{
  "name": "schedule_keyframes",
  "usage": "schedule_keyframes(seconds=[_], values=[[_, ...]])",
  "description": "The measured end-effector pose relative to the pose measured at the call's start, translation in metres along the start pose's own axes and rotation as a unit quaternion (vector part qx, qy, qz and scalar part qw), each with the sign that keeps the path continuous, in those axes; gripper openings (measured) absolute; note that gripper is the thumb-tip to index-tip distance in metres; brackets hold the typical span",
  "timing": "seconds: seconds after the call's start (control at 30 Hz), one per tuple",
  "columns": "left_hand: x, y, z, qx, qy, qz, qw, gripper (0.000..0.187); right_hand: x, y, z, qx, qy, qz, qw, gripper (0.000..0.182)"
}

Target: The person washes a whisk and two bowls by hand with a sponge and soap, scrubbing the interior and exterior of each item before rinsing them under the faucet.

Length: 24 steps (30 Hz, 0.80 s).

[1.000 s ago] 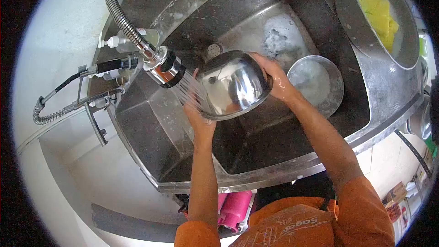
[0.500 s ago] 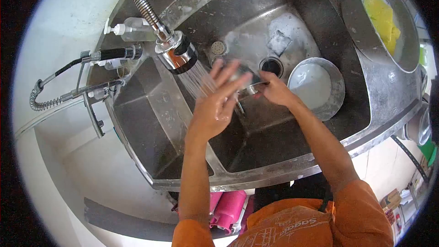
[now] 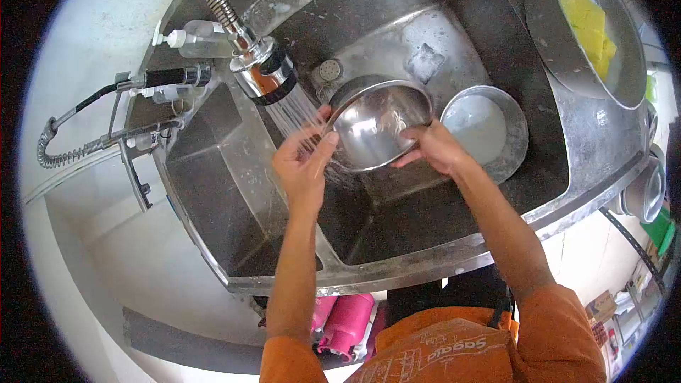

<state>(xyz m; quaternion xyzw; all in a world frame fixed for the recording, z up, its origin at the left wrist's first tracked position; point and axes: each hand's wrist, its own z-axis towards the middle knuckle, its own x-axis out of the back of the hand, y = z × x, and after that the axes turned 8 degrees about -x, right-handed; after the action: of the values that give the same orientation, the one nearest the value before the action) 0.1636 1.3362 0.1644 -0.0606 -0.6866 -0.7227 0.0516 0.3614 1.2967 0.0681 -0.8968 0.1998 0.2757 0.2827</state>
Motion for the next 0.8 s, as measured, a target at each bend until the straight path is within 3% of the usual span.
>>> schedule_keyframes(seconds=[0.13, 0.23, 0.33, 0.43, 0.47, 0.57, 0.6, 0.7, 0.73, 0.77, 0.8], values=[[-0.003, -0.017, -0.015, -0.013, 0.154, 0.086, 0.984, 0.01, -0.021, 0.015, -0.002, -0.021, 0.006, 0.054, 0.998, 0.046], [-0.004, -0.027, -0.03, -0.035, 0.214, 0.166, 0.962, 0.01, -0.028, 0.012, -0.001, 0.006, 0.005, 0.059, 0.998, 0.042], [-0.013, -0.029, -0.056, 0.111, 0.108, 0.006, 0.988, 0.016, -0.031, 0.006, -0.004, 0.019, 0.0, 0.101, 0.995, 0.04], [-0.032, -0.052, -0.07, 0.054, 0.153, 0.003, 0.987, 0.016, -0.031, 0.001, -0.001, -0.01, 0.012, 0.097, 0.995, 0.04], [-0.027, -0.052, -0.064, 0.016, 0.144, 0.078, 0.986, 0.018, -0.03, 0.004, -0.002, -0.032, 0.006, 0.104, 0.994, 0.041], [-0.021, -0.039, -0.053, 0.038, 0.143, 0.065, 0.987, 0.021, -0.03, 0.018, -0.002, -0.062, -0.025, 0.112, 0.992, 0.044], [-0.015, -0.037, -0.04, -0.064, 0.153, 0.221, 0.961, 0.021, -0.028, 0.02, -0.004, -0.069, -0.024, 0.093, 0.993, 0.045], [0.017, -0.018, 0.003, -0.044, 0.021, 0.219, 0.974, 0.02, -0.028, 0.026, -0.011, -0.107, -0.028, -0.056, 0.992, 0.048], [0.014, -0.008, 0.013, -0.057, -0.12, 0.302, 0.944, 0.02, -0.033, 0.026, -0.017, -0.107, -0.024, -0.121, 0.987, 0.047], [0.008, 0.01, 0.022, -0.066, -0.258, 0.376, 0.888, 0.02, -0.037, 0.026, -0.021, -0.108, -0.021, -0.187, 0.976, 0.046], [0.004, 0.019, 0.025, -0.072, -0.386, 0.44, 0.807, 0.02, -0.033, 0.035, -0.01, -0.09, -0.008, -0.34, 0.936, 0.039]])
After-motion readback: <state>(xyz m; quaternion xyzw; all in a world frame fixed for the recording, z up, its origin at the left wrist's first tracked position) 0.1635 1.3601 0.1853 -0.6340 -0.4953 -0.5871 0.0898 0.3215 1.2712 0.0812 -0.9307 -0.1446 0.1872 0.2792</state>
